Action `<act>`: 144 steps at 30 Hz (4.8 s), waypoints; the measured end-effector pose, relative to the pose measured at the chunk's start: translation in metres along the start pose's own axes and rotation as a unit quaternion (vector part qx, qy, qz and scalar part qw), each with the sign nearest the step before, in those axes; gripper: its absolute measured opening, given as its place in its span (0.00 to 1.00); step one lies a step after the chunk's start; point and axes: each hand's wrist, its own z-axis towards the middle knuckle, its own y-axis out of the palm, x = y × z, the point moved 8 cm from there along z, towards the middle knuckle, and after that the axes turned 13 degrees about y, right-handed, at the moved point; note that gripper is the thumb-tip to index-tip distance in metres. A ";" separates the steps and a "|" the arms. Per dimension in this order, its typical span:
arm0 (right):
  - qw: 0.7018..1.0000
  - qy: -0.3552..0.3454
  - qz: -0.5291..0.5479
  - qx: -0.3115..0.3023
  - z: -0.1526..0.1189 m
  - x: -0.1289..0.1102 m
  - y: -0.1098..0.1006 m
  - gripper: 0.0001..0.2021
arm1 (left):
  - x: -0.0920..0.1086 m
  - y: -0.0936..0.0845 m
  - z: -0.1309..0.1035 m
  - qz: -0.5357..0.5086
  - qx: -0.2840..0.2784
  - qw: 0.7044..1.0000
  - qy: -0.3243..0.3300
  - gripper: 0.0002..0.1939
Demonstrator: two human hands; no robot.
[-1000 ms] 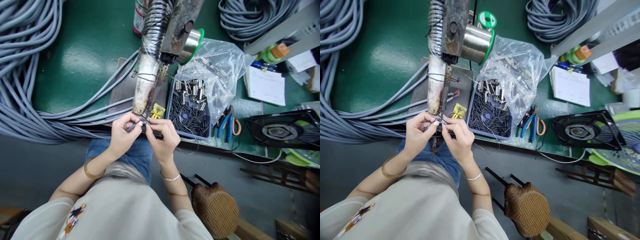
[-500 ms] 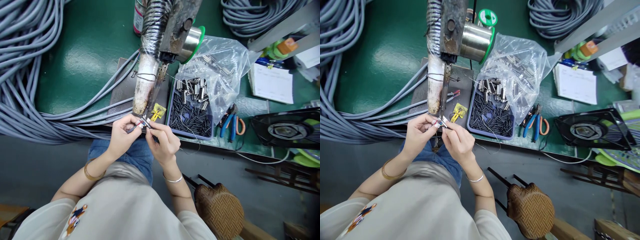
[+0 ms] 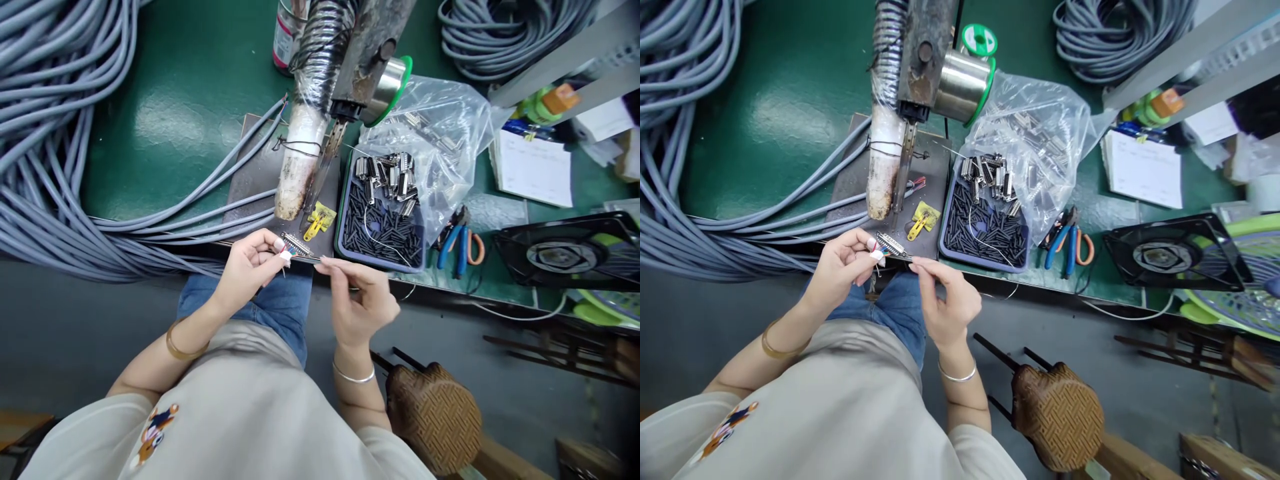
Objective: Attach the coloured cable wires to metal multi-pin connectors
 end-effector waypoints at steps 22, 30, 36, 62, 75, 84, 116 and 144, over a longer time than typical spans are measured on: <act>0.952 0.211 0.181 -0.125 -0.003 0.031 0.048 0.07 | 0.008 0.000 -0.011 -0.065 -0.068 0.985 0.142 0.07; 0.957 0.209 0.164 -0.114 -0.002 0.032 0.045 0.07 | 0.003 -0.004 -0.007 -0.067 -0.047 0.992 0.095 0.08; 0.982 0.140 0.090 -0.093 -0.004 0.021 0.037 0.06 | -0.001 -0.002 -0.004 -0.130 -0.075 0.987 0.059 0.05; 0.999 -0.053 0.003 0.002 -0.011 -0.007 0.026 0.10 | 0.004 -0.006 -0.004 -0.048 -0.071 0.993 0.085 0.08; 0.999 0.009 0.019 -0.047 0.006 0.011 0.039 0.06 | 0.013 -0.001 0.009 0.098 0.068 0.983 0.139 0.06; 0.997 -0.036 -0.005 -0.068 0.016 0.003 0.042 0.09 | 0.017 0.002 0.017 0.092 0.071 0.982 0.152 0.06; 0.994 -0.093 -0.037 -0.043 0.021 -0.006 0.041 0.09 | 0.021 0.003 0.018 0.143 0.063 0.972 0.174 0.05; 0.990 0.065 0.120 -0.026 0.021 0.011 0.008 0.06 | 0.012 0.001 0.017 0.111 0.061 0.986 0.106 0.05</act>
